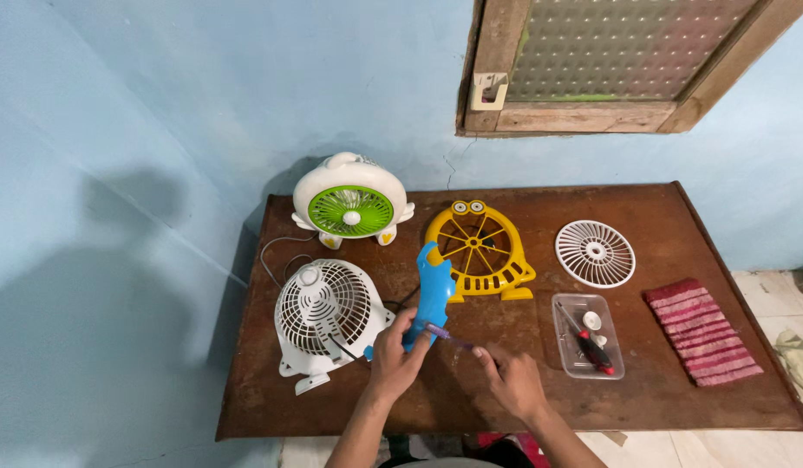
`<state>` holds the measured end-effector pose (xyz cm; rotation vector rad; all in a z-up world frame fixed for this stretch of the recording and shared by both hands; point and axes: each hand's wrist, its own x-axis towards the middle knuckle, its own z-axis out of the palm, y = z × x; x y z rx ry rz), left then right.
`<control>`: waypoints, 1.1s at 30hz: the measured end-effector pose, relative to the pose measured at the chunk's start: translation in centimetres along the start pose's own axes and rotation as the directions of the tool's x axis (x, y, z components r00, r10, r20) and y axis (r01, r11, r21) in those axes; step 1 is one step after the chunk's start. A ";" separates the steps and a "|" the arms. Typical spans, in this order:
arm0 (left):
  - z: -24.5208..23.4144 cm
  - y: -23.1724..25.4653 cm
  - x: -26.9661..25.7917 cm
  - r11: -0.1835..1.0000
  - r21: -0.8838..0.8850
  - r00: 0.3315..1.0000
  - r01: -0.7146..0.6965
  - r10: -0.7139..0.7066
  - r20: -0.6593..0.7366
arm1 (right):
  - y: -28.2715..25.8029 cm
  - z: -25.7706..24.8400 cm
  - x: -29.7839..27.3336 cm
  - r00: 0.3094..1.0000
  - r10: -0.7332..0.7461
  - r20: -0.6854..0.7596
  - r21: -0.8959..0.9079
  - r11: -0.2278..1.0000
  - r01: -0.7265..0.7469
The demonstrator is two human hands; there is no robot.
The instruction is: The person assembles a small white fan by inserting the motor and blades into the housing and securing it with a screwdriver. They then attach a yellow fan frame and use a toothbrush to clean a blue plastic part.
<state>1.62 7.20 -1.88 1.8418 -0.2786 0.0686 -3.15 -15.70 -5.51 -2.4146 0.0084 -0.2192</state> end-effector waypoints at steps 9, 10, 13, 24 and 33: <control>0.2 0.8 -0.5 0.969 0.191 0.986 -0.154 0.163 -0.030 | 0.1 -1.4 0.8 0.987 0.163 -0.017 0.052 0.985 -0.162; 0.2 0.9 -0.4 0.967 0.207 0.987 -0.145 0.155 -0.033 | 0.0 -1.4 0.7 0.985 0.171 -0.021 0.066 0.983 -0.169; 0.2 1.4 -0.4 0.947 0.239 0.973 -0.215 0.229 -0.030 | 0.1 -1.4 0.3 0.983 0.180 -0.045 0.111 0.979 -0.174; -0.1 2.5 -0.8 0.838 0.461 0.948 -0.293 0.317 0.026 | 0.4 -1.8 -0.1 0.986 0.166 -0.016 -0.003 0.986 -0.167; -0.3 2.5 -1.2 0.786 0.513 0.930 -0.345 0.360 0.074 | 1.1 -1.0 0.3 0.984 0.175 0.027 -0.097 0.980 -0.172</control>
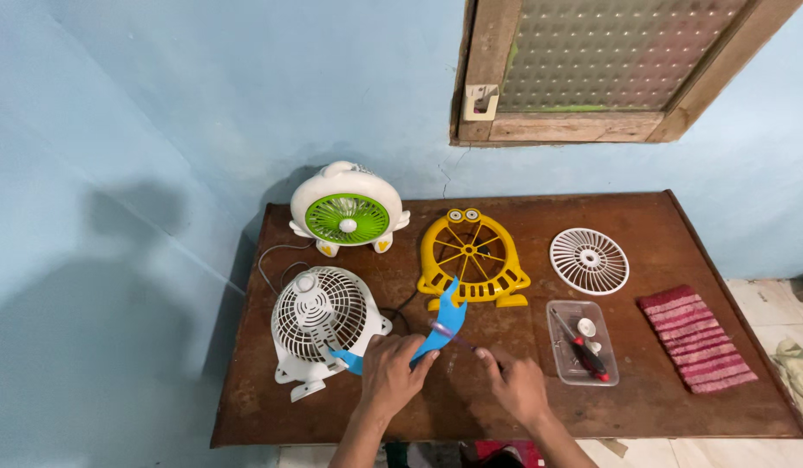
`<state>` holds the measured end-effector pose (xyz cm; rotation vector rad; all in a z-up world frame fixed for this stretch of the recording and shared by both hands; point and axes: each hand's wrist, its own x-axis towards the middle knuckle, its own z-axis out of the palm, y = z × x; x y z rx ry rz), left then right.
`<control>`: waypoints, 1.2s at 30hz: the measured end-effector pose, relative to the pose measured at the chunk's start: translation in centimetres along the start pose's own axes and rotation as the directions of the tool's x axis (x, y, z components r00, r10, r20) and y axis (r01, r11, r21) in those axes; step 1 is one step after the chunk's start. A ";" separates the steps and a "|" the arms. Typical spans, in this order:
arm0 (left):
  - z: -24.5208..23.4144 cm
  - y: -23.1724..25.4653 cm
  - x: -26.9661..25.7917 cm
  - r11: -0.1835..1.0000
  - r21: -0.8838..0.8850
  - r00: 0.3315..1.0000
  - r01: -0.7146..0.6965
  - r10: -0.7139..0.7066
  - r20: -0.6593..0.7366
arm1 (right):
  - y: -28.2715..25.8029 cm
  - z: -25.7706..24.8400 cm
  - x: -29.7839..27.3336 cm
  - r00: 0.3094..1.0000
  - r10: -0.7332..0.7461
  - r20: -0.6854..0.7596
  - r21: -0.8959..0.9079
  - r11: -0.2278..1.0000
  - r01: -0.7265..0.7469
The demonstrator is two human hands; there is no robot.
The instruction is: The person assembles a small white fan by inserting the motor and blades into the housing and securing it with a screwdriver. They then attach a yellow fan frame and use a toothbrush to clean a blue plastic part.
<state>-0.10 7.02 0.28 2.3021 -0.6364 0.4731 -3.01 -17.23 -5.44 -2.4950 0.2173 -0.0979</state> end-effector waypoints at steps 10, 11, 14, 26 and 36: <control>-0.6 -0.3 -1.4 0.999 0.016 0.999 0.035 -0.036 0.015 | -0.4 0.1 -0.3 0.997 -0.080 0.014 0.030 0.996 0.080; -0.5 -0.3 -1.6 0.999 0.017 0.999 0.038 -0.038 0.025 | -0.2 0.0 -0.3 0.999 -0.052 -0.004 0.051 0.997 0.052; -0.2 -0.2 -1.9 1.000 -0.018 1.000 0.009 -0.009 -0.014 | 0.0 -0.1 -0.2 0.998 -0.028 -0.060 0.091 0.995 0.034; 1.2 -0.2 -2.2 0.973 -0.221 0.995 -0.065 0.047 -0.083 | 3.1 -0.6 -1.0 0.997 0.018 -0.070 0.259 0.966 0.001; 3.4 2.3 -0.8 0.966 -0.259 0.986 0.001 -0.045 -0.161 | 6.6 -1.9 -0.5 0.991 -0.027 -0.134 0.399 0.914 0.079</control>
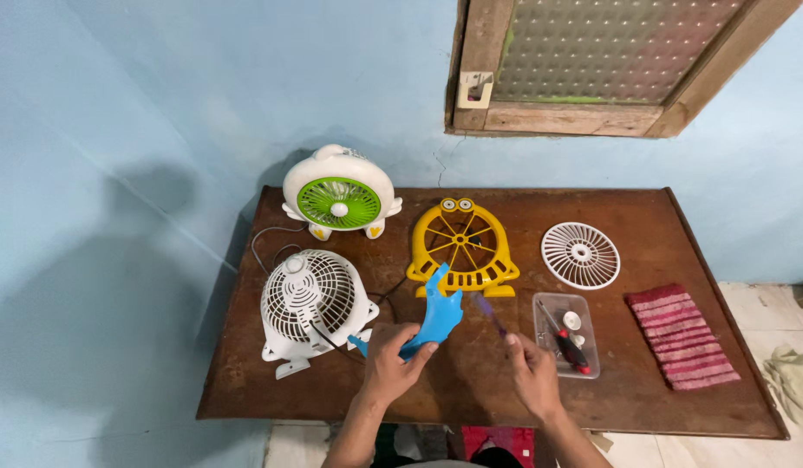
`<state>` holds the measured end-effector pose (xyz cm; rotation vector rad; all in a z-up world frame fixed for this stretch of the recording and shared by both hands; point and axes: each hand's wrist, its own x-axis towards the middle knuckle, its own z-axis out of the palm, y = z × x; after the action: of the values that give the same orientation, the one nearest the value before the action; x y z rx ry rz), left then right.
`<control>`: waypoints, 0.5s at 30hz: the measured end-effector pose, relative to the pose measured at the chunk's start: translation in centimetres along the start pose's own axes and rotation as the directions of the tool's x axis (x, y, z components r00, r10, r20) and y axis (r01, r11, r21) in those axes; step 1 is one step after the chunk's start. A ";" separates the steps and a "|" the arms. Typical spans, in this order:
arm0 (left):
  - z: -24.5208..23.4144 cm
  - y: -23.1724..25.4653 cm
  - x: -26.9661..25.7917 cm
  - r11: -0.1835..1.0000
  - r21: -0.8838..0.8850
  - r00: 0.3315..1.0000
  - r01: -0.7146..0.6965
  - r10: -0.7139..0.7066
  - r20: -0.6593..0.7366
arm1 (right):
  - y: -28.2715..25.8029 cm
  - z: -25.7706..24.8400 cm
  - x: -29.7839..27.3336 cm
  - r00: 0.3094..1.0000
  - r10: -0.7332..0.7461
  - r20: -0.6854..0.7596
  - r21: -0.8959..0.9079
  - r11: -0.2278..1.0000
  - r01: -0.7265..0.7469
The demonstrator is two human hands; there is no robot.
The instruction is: The person assembles a small white fan by inserting the motor and blades into the housing and securing it with a screwdriver. They then attach a yellow fan frame and use a toothbrush to clean a blue plastic part.
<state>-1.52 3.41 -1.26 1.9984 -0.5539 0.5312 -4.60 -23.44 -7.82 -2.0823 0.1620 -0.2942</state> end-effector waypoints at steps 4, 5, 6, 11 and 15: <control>1.9 0.7 -0.1 0.998 -0.013 0.996 0.066 -0.065 0.054 | 0.0 -1.8 0.1 0.995 -0.055 0.079 -0.130 0.989 0.065; 2.4 1.0 0.0 0.996 -0.025 0.994 0.088 -0.086 0.065 | -0.2 -2.2 0.5 0.998 0.006 0.067 -0.135 0.991 0.003; 2.9 1.3 0.1 0.996 -0.039 0.995 0.074 -0.071 0.068 | -0.5 -2.6 0.8 0.996 0.068 0.055 -0.140 0.988 -0.060; 4.5 3.1 0.9 1.000 -0.016 0.998 0.016 -0.015 0.064 | -1.1 -4.7 1.1 0.996 -0.015 0.090 -0.119 0.993 0.026; 5.2 4.6 1.6 0.998 0.017 0.983 0.064 -0.066 0.170 | -0.9 -6.2 1.7 0.997 0.024 0.069 -0.044 0.999 -0.021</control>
<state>-2.19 -3.47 0.55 2.0771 -0.5879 0.3257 -4.64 -28.54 -3.76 -2.1293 0.1518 -0.2062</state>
